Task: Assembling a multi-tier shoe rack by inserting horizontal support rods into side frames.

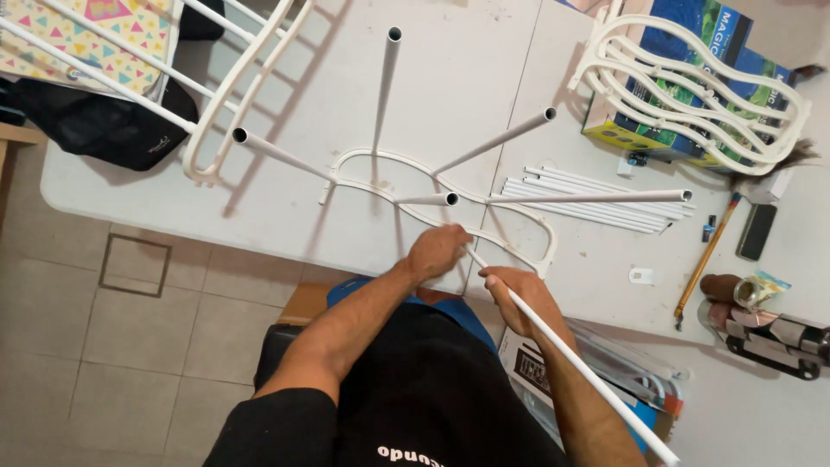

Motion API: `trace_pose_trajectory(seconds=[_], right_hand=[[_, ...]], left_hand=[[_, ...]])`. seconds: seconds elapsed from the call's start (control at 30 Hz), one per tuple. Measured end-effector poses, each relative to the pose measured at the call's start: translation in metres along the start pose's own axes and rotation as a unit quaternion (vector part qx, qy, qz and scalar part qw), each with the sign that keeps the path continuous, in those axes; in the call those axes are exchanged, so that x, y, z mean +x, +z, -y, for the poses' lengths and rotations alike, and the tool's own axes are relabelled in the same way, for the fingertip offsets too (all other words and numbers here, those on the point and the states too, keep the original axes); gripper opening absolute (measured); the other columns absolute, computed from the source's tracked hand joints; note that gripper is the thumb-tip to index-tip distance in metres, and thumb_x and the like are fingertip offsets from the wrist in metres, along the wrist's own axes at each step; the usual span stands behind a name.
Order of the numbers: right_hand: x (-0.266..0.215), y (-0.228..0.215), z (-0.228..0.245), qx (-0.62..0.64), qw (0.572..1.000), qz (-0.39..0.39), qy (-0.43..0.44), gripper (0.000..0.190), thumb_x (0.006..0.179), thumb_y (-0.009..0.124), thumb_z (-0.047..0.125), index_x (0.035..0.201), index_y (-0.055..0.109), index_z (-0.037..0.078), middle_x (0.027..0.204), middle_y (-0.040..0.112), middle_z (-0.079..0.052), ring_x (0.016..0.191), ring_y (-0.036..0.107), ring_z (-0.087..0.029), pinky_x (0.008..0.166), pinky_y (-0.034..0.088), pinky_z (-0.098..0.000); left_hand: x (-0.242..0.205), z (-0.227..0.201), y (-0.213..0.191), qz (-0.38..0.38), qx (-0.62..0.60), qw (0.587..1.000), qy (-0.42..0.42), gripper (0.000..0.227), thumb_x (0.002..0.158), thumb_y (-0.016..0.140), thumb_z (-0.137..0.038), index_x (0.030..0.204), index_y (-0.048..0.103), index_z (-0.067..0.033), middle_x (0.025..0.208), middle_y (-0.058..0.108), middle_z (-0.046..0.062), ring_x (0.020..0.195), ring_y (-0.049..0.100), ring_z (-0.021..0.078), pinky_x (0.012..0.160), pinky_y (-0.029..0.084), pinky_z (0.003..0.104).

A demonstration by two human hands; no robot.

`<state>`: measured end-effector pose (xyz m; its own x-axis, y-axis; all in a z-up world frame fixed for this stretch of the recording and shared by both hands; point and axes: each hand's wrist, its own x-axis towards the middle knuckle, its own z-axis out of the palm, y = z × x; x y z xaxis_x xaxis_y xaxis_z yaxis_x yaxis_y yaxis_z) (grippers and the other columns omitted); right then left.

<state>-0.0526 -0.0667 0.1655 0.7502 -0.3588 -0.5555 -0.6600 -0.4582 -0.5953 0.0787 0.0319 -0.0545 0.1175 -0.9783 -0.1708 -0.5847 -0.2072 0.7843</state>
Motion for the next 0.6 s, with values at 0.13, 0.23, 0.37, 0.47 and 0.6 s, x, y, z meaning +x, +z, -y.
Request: trace_pose_trajectory(seconds=[0.13, 0.23, 0.37, 0.47, 0.6], right_hand=[[0.035, 0.021, -0.021, -0.042, 0.997, -0.057, -0.034, 0.029, 0.1, 0.051, 0.025, 0.109, 0.074, 0.01, 0.084, 0.071, -0.023, 0.083, 0.069, -0.046, 0.075, 0.055, -0.0533], [0.047, 0.036, -0.03, -0.033, 0.996, -0.073, -0.047, 0.023, 0.098, 0.054, 0.024, 0.101, 0.073, 0.011, 0.081, 0.069, -0.02, 0.081, 0.068, -0.043, 0.074, 0.054, -0.0506], [0.058, 0.045, -0.027, -0.017, 0.995, -0.075, -0.062, 0.022, 0.097, 0.054, 0.024, 0.093, 0.072, 0.012, 0.073, 0.065, -0.018, 0.074, 0.067, -0.039, 0.069, 0.054, -0.0458], [0.066, 0.05, -0.033, -0.02, 0.992, -0.077, -0.096, 0.021, 0.096, 0.052, 0.024, 0.09, 0.07, 0.013, 0.07, 0.061, -0.017, 0.07, 0.064, -0.041, 0.066, 0.055, -0.0472], [0.071, 0.052, -0.03, -0.033, 0.99, -0.068, -0.117, 0.021, 0.098, 0.051, 0.024, 0.087, 0.067, 0.015, 0.068, 0.059, -0.016, 0.067, 0.064, -0.039, 0.063, 0.054, -0.0454]], left_hand=[[0.031, 0.073, 0.042, -0.112, 0.088, 0.986, -0.086, 0.03, 0.089, 0.072, -0.025, 0.118, 0.069, -0.0232, 0.114, 0.066, 0.002, 0.112, 0.064, 0.0261, 0.098, 0.052, 0.049], [0.037, 0.091, 0.069, -0.12, 0.078, 0.986, -0.088, 0.027, 0.085, 0.075, -0.022, 0.112, 0.071, -0.0216, 0.11, 0.067, 0.003, 0.111, 0.065, 0.027, 0.099, 0.048, 0.05], [0.024, 0.057, 0.016, -0.138, 0.101, 0.982, -0.085, 0.013, 0.088, 0.068, -0.021, 0.1, 0.074, -0.0223, 0.093, 0.066, 0.003, 0.095, 0.067, 0.0251, 0.085, 0.051, 0.043], [0.029, 0.061, 0.023, -0.18, 0.104, 0.975, -0.073, 0.009, 0.088, 0.071, -0.022, 0.086, 0.073, -0.0137, 0.09, 0.067, 0.008, 0.088, 0.065, 0.0271, 0.084, 0.05, 0.044], [0.035, 0.071, 0.03, -0.185, 0.113, 0.974, -0.067, 0.012, 0.087, 0.074, -0.026, 0.083, 0.073, -0.0151, 0.087, 0.064, 0.005, 0.087, 0.062, 0.0242, 0.087, 0.049, 0.044]])
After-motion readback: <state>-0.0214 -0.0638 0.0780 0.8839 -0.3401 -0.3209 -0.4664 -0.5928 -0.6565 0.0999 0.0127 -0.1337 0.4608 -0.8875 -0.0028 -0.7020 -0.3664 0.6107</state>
